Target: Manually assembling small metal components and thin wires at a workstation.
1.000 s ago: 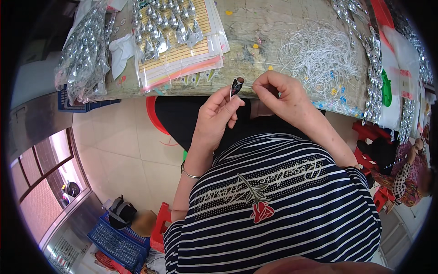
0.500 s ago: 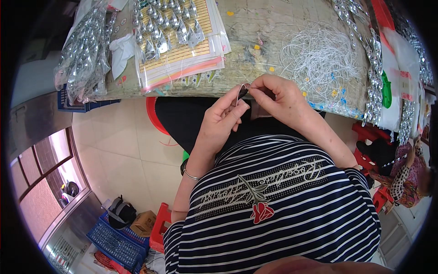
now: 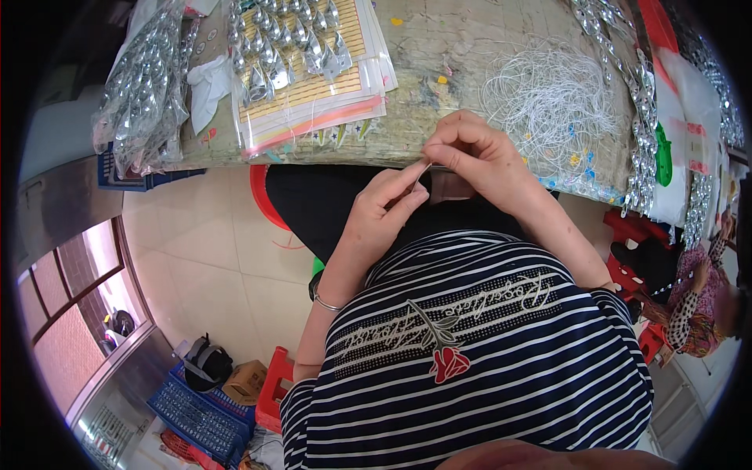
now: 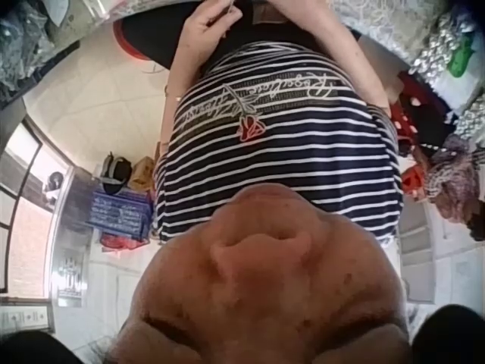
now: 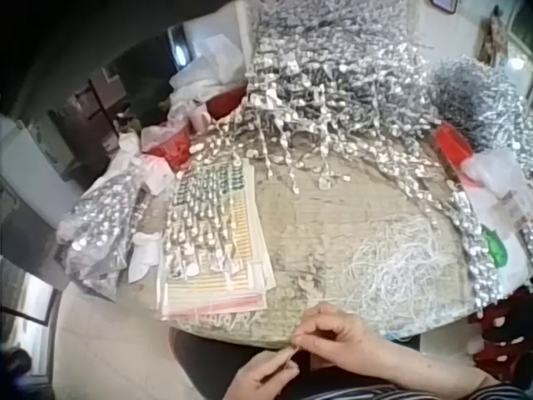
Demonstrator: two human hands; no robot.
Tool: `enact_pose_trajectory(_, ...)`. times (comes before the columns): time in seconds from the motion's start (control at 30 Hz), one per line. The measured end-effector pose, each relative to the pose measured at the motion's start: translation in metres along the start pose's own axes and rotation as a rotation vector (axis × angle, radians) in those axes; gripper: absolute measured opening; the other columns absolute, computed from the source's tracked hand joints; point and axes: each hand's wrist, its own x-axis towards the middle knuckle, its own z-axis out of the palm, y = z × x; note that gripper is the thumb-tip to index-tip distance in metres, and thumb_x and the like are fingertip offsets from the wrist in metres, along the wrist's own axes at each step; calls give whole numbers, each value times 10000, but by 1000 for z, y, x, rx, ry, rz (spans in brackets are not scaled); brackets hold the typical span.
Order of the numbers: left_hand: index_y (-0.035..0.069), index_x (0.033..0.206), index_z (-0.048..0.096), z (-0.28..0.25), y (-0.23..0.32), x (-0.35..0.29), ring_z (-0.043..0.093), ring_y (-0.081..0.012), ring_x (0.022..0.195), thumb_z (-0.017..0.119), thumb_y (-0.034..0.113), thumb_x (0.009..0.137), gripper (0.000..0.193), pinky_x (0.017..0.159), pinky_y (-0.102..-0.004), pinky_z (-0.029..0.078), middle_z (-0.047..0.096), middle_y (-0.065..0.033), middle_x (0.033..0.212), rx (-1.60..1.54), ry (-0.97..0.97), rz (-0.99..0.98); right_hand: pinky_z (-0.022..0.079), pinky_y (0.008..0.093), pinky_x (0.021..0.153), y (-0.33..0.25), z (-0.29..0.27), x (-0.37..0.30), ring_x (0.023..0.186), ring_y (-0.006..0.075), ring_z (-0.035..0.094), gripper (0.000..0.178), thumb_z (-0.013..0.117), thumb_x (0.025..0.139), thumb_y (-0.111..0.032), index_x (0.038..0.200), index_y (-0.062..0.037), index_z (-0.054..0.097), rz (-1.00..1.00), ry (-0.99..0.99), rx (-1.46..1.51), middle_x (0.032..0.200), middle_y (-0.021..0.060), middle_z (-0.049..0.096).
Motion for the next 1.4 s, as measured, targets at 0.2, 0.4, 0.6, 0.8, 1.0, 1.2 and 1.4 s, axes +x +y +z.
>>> enact_pose_trajectory(0.2,46,1249,547,-4,-3,-5,551,-111,906,592,21,864,388,796,-226,450,584,-47,1062,-80,-54,73,435,209,760,-4,4,-2,842,71,533,86,622,872,-104,911,-34,656,172,-51,148,947,7,541)
enact_pose_trajectory(0.4,-19,1114,608,-3,2,10,573,-126,883,586,14,868,249,783,-240,461,595,-69,1067,-214,-2,66,439,208,749,-15,9,-4,823,73,523,91,623,874,-118,915,-42,654,103,-156,108,932,2,512)
enact_pose_trajectory(0.6,-9,1019,657,8,9,6,531,-71,689,588,39,873,168,608,-192,418,629,-36,838,-389,60,-150,450,208,703,-9,5,-6,826,75,518,105,626,873,-126,939,-46,645,12,-170,4,942,10,494)
enact_pose_trajectory(0.8,-23,1035,655,0,12,-2,483,-43,629,558,96,903,202,584,-166,384,612,-13,780,-407,133,-162,456,285,766,-2,-1,-12,883,180,551,157,674,808,-120,932,-32,636,-294,-134,-405,977,68,546)
enact_pose_trajectory(1.0,-33,1053,647,-11,7,-9,489,-54,623,537,142,923,244,598,-183,401,598,-11,739,-395,204,-147,440,317,808,1,-39,-19,913,248,552,135,665,785,-85,903,-26,636,-398,-126,-691,958,93,600)
enact_pose_trajectory(1.2,-17,1026,659,-15,9,-9,477,-42,614,542,101,919,198,551,-173,370,606,-15,758,-392,225,-172,420,252,811,-15,-70,-26,892,143,550,78,587,873,-78,898,-8,611,-131,76,-485,915,49,590)
enact_pose_trajectory(1.4,-25,1052,651,-13,15,-3,522,-46,657,547,102,910,217,566,-183,378,641,-41,827,-323,171,-166,412,231,803,-31,-57,-20,874,95,525,101,520,926,-81,931,-4,586,-31,179,-180,893,15,572)
